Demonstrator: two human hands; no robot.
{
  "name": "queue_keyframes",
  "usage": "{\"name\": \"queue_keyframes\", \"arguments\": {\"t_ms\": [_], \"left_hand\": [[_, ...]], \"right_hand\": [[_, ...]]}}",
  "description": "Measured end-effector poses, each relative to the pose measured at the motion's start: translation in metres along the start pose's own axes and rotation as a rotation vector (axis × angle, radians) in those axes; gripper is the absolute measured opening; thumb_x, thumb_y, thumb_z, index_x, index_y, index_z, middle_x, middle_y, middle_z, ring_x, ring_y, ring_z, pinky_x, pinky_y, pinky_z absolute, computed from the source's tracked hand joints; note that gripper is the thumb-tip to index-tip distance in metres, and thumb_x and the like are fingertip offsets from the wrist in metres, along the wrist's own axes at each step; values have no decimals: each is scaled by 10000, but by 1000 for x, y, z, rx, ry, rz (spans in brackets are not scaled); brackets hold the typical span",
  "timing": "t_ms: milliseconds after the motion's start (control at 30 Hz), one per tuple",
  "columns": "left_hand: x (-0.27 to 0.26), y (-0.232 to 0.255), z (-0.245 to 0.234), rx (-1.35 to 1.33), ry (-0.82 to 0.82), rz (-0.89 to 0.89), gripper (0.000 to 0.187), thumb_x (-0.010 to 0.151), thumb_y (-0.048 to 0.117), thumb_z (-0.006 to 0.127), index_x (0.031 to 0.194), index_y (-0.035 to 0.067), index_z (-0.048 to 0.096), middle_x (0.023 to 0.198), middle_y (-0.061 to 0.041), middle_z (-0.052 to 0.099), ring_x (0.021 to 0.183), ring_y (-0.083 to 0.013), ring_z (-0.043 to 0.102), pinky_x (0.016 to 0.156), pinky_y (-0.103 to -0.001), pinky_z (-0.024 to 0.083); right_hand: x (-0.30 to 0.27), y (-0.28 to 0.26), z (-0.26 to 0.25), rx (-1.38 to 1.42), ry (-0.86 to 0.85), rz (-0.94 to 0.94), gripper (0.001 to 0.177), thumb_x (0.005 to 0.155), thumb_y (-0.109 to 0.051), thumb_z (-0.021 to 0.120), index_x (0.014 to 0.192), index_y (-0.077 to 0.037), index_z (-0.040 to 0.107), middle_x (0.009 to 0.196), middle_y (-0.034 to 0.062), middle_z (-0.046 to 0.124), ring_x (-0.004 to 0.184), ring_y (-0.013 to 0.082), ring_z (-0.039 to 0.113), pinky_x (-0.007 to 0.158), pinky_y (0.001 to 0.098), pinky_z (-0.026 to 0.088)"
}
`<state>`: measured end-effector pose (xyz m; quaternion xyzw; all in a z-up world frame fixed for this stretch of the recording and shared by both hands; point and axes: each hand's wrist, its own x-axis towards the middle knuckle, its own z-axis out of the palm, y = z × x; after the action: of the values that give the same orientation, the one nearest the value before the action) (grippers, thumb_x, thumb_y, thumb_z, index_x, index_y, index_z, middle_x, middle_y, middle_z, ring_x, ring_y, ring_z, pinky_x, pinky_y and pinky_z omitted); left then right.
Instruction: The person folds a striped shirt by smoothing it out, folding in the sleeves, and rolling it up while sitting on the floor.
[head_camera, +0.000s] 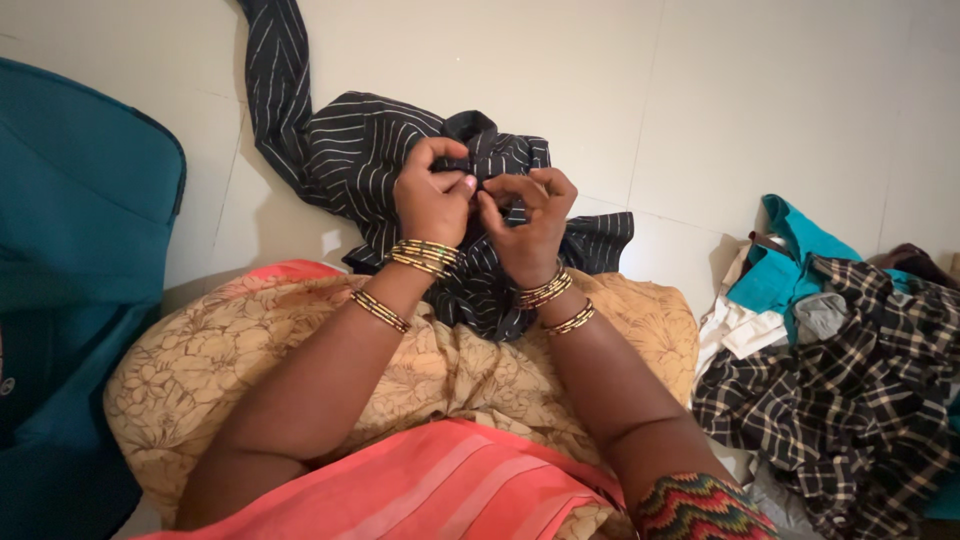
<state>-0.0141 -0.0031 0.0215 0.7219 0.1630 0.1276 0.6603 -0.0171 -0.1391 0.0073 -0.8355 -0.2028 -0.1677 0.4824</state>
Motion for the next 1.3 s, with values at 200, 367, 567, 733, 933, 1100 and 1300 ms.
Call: {"name": "queue_keyframes", "arguments": {"t_ms": [200, 367, 567, 733, 933, 1100, 1300], "left_hand": [[-4, -1, 4, -139, -15, -149, 369, 831, -51, 771, 1111, 71, 565, 758, -77, 750, 656, -101, 684, 597, -267, 541], [-4, -10, 5, 29, 29, -111, 446, 775, -16, 828, 1116, 84, 557, 746, -22, 747, 670, -92, 738, 633, -256, 578], [3, -41, 16, -406, 42, -287, 439, 812, -96, 750, 1094, 76, 462, 766, -66, 700, 624, -95, 659, 547, -258, 549], [-2, -48, 15, -471, -47, -60, 413, 871, -126, 724, 1092, 64, 432, 771, -31, 646, 654, -74, 606, 593, -213, 499], [-9, -35, 9, -89, -73, 331, 285, 926, -75, 721, 1074, 46, 509, 943, -37, 695, 901, -129, 761, 768, -255, 582], [-9, -31, 8, -15, -173, 319, 303, 931, 7, 746, 1102, 54, 500, 952, -73, 699, 916, -190, 776, 766, -283, 595], [-21, -24, 9, 55, -358, 405, 259, 896, 43, 743, 1041, 72, 530, 929, -102, 673, 864, -248, 758, 746, -320, 596]], "right_hand": [[-4, 6, 2, 218, 34, 264, 661, 892, 85, 778, 1300, -64, 279, 1037, 82, 726, 862, 139, 717, 778, 241, 589], [-14, 11, 10, -74, 50, -72, 617, 823, 146, 801, 1224, -107, 405, 1030, 166, 682, 825, 197, 710, 792, 292, 581], [-15, 21, 13, 634, 93, 199, 562, 949, 150, 679, 1232, -112, 270, 1073, 100, 679, 947, 147, 675, 852, 259, 567], [-1, 40, 4, 1083, 133, 669, 493, 866, 141, 672, 1194, -102, 395, 969, 120, 704, 863, 189, 694, 752, 304, 568], [-4, 53, -10, 1298, 11, 955, 348, 919, 91, 679, 1184, -53, 505, 931, 124, 703, 834, 227, 688, 743, 327, 548], [22, 45, -36, 1041, -124, 1056, 320, 881, 75, 647, 1137, -57, 506, 894, 113, 712, 804, 243, 688, 718, 343, 537], [33, 65, -44, 956, 340, 1292, 284, 947, -199, 610, 1149, -35, 497, 959, 123, 651, 774, 244, 662, 691, 378, 537]]}}
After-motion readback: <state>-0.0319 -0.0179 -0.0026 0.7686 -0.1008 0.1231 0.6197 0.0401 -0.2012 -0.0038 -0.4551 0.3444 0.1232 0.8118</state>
